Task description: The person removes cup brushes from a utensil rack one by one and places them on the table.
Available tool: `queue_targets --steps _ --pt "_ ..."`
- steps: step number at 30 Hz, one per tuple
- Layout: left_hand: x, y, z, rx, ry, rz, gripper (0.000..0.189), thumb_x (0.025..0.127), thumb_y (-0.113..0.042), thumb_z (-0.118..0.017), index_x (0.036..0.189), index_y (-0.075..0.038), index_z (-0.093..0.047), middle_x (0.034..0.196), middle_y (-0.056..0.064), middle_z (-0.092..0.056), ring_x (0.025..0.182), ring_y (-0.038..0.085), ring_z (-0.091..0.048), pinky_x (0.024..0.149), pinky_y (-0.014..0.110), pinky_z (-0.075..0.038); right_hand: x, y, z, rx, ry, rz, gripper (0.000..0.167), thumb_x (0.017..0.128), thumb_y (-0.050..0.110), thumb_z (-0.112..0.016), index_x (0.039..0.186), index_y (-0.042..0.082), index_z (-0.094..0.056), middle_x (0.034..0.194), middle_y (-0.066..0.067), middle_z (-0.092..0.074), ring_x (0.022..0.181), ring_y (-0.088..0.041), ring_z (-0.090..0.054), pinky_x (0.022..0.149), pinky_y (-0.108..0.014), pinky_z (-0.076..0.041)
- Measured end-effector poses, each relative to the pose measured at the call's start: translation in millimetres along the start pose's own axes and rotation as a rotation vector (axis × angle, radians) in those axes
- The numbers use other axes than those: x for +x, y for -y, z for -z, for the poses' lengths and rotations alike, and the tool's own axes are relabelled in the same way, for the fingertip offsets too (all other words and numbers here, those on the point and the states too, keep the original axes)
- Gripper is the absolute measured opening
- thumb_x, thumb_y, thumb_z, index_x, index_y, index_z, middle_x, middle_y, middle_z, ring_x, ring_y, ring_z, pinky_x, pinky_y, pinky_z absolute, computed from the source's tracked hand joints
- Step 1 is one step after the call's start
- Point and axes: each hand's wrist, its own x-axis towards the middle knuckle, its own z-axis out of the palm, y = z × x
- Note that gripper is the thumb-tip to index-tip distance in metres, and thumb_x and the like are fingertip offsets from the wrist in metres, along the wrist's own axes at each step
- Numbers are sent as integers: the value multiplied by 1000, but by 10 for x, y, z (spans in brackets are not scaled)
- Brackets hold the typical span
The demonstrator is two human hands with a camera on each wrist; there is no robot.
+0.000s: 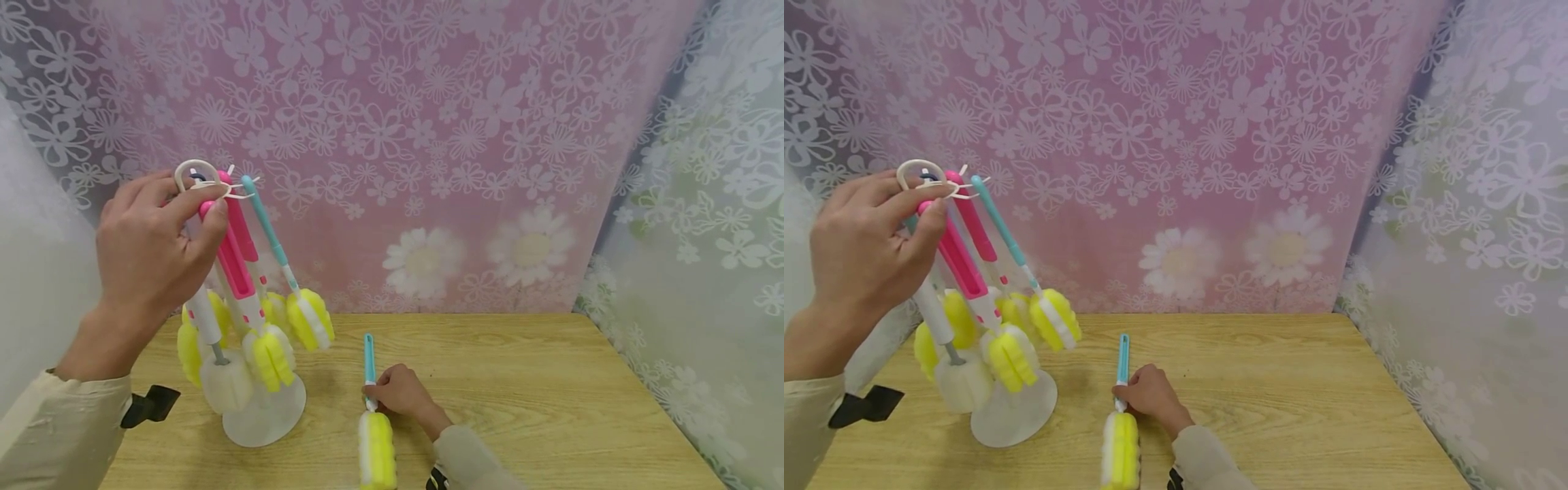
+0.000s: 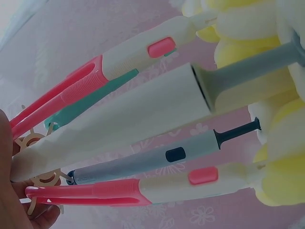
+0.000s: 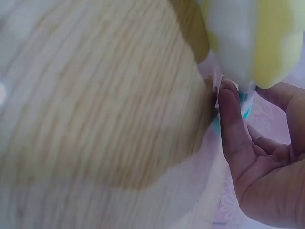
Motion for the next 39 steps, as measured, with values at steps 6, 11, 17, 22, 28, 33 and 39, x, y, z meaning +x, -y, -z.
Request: queue_targets --steps 6,11,17,22,28,33,39 --pt "-3 2 4 3 5 6 43 90 -33 -49 113 -4 -70 106 25 -64 113 43 -50 90 62 -39 7 20 -44 -16 8 -12 33 86 26 -69 62 6 -58 51 -2 -57 43 -9 -44 44 -23 -34" --pt "-7 -3 -1 2 2 2 42 90 -33 -49 113 -4 -70 104 24 -63 113 43 -51 88 63 -39 8 16 -74 -46 6 -33 30 86 28 -69 70 7 -54 55 -1 -55 46 -10 -45 45 -22 -36" --pt "-5 -7 -6 -6 -9 -8 41 89 -32 -49 110 -5 -71 102 23 -64 112 43 -51 85 63 -40 17 -24 -83 -46 15 -8 33 87 33 -69 70 9 -54 54 1 -56 45 -8 -42 43 -22 -32" --pt "-4 -9 -7 -14 -6 -3 39 89 -32 -49 109 -7 -72 100 22 -64 113 42 -51 85 63 -39 4 -53 -69 -8 17 16 33 89 36 -65 79 6 -56 62 -3 -61 51 -14 -56 46 -25 -41" --pt "-8 -10 6 -18 -7 -9 38 90 -31 -48 108 -8 -73 101 20 -64 113 41 -51 86 62 -39 -14 -64 -18 57 10 29 31 93 32 -60 89 2 -56 69 -6 -63 57 -19 -63 52 -31 -51" --pt "2 -16 15 -27 -2 7 39 89 -31 -48 108 -8 -73 102 20 -64 115 41 -50 88 62 -38 12 -37 72 41 -44 41 32 95 35 -56 92 2 -57 69 -8 -64 54 -21 -60 51 -30 -48" --pt "3 -25 37 -45 25 37 38 88 -29 -49 110 -8 -72 104 20 -64 117 39 -49 90 61 -37 39 133 218 69 -107 95 40 96 42 -52 96 2 -60 75 -11 -65 64 -29 -64 53 -33 -47"
